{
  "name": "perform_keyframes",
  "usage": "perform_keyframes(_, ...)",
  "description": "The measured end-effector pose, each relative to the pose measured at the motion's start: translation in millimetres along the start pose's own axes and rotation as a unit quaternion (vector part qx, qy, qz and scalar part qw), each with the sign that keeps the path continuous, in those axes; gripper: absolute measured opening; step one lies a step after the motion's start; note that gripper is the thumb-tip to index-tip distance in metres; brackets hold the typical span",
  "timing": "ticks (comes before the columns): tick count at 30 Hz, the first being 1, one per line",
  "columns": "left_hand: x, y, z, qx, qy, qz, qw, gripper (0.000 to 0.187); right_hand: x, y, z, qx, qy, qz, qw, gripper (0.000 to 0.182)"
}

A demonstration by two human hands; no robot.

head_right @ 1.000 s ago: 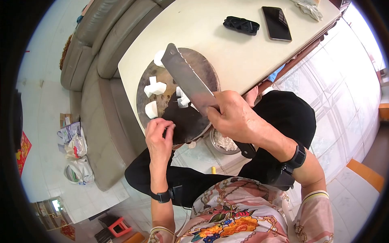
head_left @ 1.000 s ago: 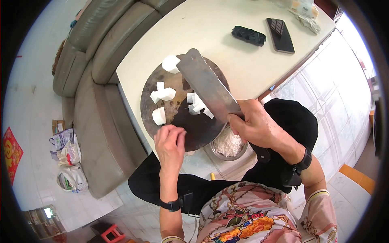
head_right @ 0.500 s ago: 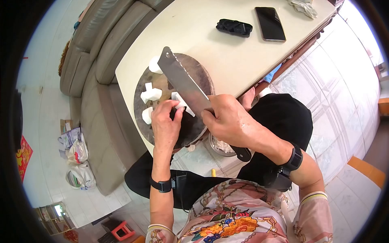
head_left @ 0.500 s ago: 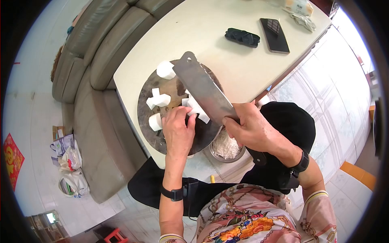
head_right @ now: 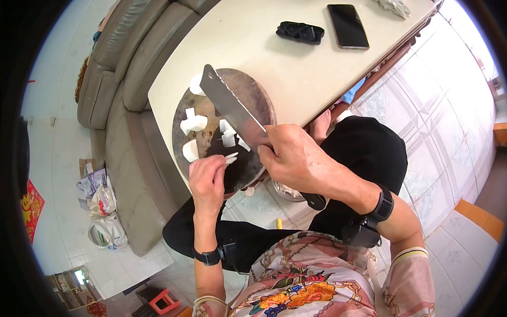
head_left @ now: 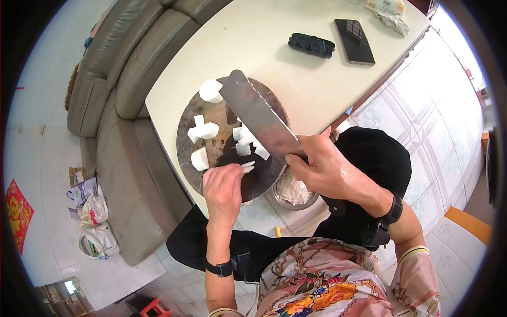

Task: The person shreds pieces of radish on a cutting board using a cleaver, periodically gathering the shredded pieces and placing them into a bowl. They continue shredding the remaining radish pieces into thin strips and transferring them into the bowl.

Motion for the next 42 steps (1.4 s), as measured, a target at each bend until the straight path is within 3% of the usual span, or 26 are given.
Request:
perform_keyframes(3,-1.1,-22.1,1.2,0.008,0.049,0.067,0.997,0.018,3.5,-1.6,0.3,-0.027,-0.011,-0.028,0.999,0.018)
perform_keyframes(5,-6.1,-32.4,0.6,0.001,0.072,0.056,0.996,0.020,2.7,-1.5,2.9,-0.020,-0.020,-0.021,0.999,0.017)
perform_keyframes(7,-8.4,-39.9,-0.1,-0.005,0.113,0.044,0.993,0.024,-1.3,0.3,7.8,-0.025,0.056,-0.034,0.998,0.015)
perform_keyframes(15,-15.1,-50.2,1.9,-0.029,0.075,0.022,0.997,0.029,-2.5,-1.3,10.6,-0.019,0.051,-0.006,0.998,0.015)
perform_keyframes(24,-15.4,-46.5,6.1,0.040,0.084,-0.010,0.996,0.038,5.8,-0.6,5.6,0.017,0.036,0.032,0.999,0.016)
perform_keyframes(31,-13.0,-49.0,8.4,0.023,-0.015,-0.067,0.997,0.029,-2.7,-1.6,9.8,-0.017,0.049,-0.025,0.998,0.017)
perform_keyframes(33,-13.9,-49.3,9.0,0.021,-0.024,-0.059,0.998,0.029,-1.5,-1.9,9.3,-0.014,0.046,-0.019,0.999,0.016)
perform_keyframes(36,-21.5,-44.4,10.5,0.011,-0.040,-0.117,0.992,0.034,5.8,-1.7,2.7,-0.002,0.026,0.004,1.000,0.015)
perform_keyframes(42,-27.8,-21.5,26.6,-0.064,0.080,-0.101,0.990,0.038,2.8,-4.0,6.0,-0.020,-0.003,-0.024,0.999,0.020)
Point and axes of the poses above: each hand's wrist, its own y-axis towards the middle knuckle, its own z-axis out of the palm, x = y × z, the point moved 3 cm from there along y, towards the middle knuckle, and after that the axes turned 1 degree about -z, right-handed, at the moved point
